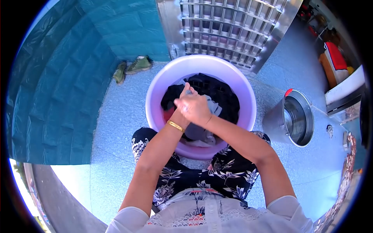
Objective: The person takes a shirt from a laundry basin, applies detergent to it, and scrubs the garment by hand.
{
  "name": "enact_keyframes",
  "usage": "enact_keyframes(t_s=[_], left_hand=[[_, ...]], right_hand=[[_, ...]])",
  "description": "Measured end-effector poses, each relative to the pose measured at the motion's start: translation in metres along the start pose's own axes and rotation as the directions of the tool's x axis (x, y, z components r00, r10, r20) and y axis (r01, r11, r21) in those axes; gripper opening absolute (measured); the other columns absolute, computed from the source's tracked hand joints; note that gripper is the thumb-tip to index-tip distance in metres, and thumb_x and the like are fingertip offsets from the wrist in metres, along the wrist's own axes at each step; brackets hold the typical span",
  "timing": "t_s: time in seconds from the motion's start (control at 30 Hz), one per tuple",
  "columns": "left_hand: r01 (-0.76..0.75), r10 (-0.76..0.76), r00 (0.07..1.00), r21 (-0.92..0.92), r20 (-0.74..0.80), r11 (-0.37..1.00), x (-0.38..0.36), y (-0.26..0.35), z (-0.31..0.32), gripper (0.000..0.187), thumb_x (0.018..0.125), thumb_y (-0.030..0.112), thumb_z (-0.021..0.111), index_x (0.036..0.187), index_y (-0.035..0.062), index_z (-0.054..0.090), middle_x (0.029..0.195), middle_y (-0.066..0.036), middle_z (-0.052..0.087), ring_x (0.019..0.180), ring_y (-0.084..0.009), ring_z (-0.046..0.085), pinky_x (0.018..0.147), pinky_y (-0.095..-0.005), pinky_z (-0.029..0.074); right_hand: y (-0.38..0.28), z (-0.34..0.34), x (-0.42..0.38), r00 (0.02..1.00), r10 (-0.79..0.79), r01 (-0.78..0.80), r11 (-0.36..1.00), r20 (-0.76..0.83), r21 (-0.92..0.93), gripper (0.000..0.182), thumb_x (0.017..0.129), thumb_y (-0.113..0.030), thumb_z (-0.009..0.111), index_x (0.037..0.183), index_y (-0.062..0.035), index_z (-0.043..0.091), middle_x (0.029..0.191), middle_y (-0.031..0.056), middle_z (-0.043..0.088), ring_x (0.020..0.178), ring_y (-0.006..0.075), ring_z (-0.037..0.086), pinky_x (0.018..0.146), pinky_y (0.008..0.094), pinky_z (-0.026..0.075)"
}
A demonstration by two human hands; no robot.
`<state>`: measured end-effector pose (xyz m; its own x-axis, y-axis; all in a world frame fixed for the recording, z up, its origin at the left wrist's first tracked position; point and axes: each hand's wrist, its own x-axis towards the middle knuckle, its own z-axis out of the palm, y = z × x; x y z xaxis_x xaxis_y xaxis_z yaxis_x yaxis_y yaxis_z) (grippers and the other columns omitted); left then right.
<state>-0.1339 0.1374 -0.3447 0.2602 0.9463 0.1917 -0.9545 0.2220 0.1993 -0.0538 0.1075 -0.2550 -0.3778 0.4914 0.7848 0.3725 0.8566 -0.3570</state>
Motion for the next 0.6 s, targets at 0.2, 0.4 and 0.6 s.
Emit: enact_keyframes(t_s=[0.2,0.4,0.6], left_hand=[[0.242,-0.096,0.761,0.143,-0.641,0.960,0.003,-0.011,0.056,0.025,0.084,0.029,0.041,0.083,0.0080,0.054,0.083,-0.009,0.058,0.073,-0.0227,0.057,0.067,-0.0382,0.048],[0.154,-0.175,0.930,-0.090,-0.322,0.984,-0.002,-0.016,0.025,0.025,0.085,0.028,0.040,0.083,0.0072,0.054,0.084,-0.009,0.059,0.075,-0.0235,0.058,0.068,-0.0395,0.047],[0.307,-0.179,0.708,0.070,-0.683,0.949,-0.001,-0.026,0.064,0.022,0.084,0.024,0.040,0.084,0.0068,0.054,0.085,-0.008,0.059,0.078,-0.0215,0.057,0.071,-0.0389,0.046]], right_hand=[[0.048,-0.004,0.006,0.915,0.394,-0.371,0.908,0.092,-0.197,0.027,0.076,-0.026,0.050,0.059,-0.0064,0.054,0.059,0.0126,0.053,0.053,0.0309,0.053,0.048,0.0409,0.042],[-0.009,-0.007,0.007,0.958,0.249,-0.232,0.964,0.139,-0.127,0.023,0.074,-0.023,0.049,0.058,-0.0070,0.053,0.061,0.0117,0.055,0.054,0.0315,0.054,0.049,0.0429,0.043],[0.055,-0.004,0.006,0.887,0.460,-0.442,0.871,0.042,-0.213,0.023,0.074,-0.025,0.046,0.063,-0.0076,0.057,0.062,0.0125,0.056,0.057,0.0325,0.055,0.051,0.0448,0.043]])
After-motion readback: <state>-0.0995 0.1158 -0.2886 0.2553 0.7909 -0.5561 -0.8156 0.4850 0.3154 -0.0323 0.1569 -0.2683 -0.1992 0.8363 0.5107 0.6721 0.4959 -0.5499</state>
